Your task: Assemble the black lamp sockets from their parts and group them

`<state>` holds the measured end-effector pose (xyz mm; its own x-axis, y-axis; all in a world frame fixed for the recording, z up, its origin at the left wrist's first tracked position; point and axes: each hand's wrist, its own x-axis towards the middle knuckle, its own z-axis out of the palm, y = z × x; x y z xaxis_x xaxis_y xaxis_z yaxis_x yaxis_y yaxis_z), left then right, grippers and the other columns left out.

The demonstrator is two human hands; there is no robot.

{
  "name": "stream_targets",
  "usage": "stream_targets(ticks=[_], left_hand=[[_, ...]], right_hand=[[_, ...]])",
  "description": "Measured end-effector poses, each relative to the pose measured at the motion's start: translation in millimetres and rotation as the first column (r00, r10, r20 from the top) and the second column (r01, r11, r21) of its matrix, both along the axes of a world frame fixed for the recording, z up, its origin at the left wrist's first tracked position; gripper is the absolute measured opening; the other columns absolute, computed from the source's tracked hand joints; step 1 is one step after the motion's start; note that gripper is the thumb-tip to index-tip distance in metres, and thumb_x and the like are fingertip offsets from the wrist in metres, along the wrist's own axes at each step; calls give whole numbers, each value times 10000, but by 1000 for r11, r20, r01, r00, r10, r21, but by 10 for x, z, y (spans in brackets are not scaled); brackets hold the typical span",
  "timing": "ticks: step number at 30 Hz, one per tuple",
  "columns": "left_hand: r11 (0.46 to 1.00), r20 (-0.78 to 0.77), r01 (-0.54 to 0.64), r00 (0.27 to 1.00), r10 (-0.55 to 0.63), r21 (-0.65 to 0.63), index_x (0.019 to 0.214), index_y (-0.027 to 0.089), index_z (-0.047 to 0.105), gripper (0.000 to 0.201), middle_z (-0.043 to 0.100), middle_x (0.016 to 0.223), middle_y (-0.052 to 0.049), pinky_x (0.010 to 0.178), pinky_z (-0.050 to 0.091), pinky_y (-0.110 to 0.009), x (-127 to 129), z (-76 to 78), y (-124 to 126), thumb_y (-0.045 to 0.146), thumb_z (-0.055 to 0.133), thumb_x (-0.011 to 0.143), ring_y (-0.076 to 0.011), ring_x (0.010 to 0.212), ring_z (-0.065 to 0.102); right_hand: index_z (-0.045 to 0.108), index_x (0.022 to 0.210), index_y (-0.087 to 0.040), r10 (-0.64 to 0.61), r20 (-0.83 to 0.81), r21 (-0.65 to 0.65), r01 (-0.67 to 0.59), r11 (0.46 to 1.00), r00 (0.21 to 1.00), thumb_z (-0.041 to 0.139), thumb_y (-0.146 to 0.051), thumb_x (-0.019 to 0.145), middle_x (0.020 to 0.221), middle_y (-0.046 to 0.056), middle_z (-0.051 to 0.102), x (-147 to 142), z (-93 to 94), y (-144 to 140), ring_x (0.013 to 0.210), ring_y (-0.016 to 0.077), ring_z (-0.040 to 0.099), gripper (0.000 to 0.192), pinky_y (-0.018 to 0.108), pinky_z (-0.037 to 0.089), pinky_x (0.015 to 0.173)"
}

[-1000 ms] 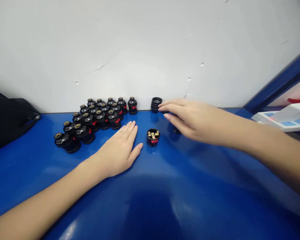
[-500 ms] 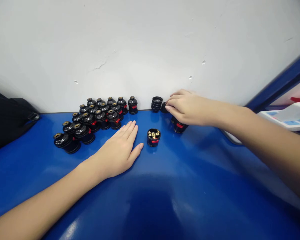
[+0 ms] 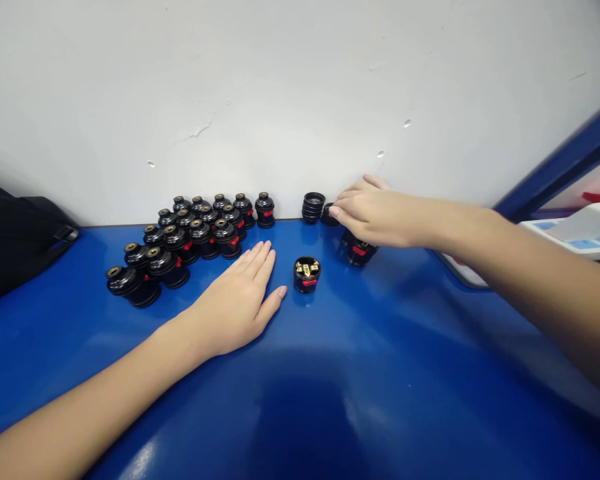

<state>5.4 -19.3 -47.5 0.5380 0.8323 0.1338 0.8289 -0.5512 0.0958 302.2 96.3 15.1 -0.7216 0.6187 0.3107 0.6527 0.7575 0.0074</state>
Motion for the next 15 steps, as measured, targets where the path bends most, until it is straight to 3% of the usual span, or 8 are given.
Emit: stream_targets(ticks=[7, 11, 15], left_hand=[[1000, 3, -3, 1000, 3, -9, 1674, -14, 351, 753, 244, 1772, -259, 1374, 279, -567, 14, 18, -7, 513, 336, 1136, -370, 1675, 243], [1000, -23, -5, 1000, 5, -9, 1678, -30, 337, 767, 238, 1773, -264, 1376, 272, -556, 15, 16, -5, 515, 319, 1138, -369, 1676, 238], [1000, -11, 7, 1000, -7, 13, 1669, -16, 359, 755, 258, 1767, -263, 1374, 284, -544, 9, 1, -1, 519, 319, 1139, -354, 1674, 254]], right_hand=[[722, 821, -259, 56, 58, -50, -53, 997, 997, 409, -379, 1132, 823, 54, 754, -47, 248, -348, 936, 318, 739, 456, 760, 338, 1222], [772, 992, -282, 128, -3, -57, -128, 990, 992, 395, -358, 1149, 915, 41, 782, -97, 260, -694, 991, 309, 744, 415, 683, 430, 1203], [786, 1100, -295, 129, -77, -70, -135, 988, 989, 466, -313, 1113, 1096, 61, 819, -117, 111, -1135, 1084, 318, 748, 321, 577, 560, 1099]])
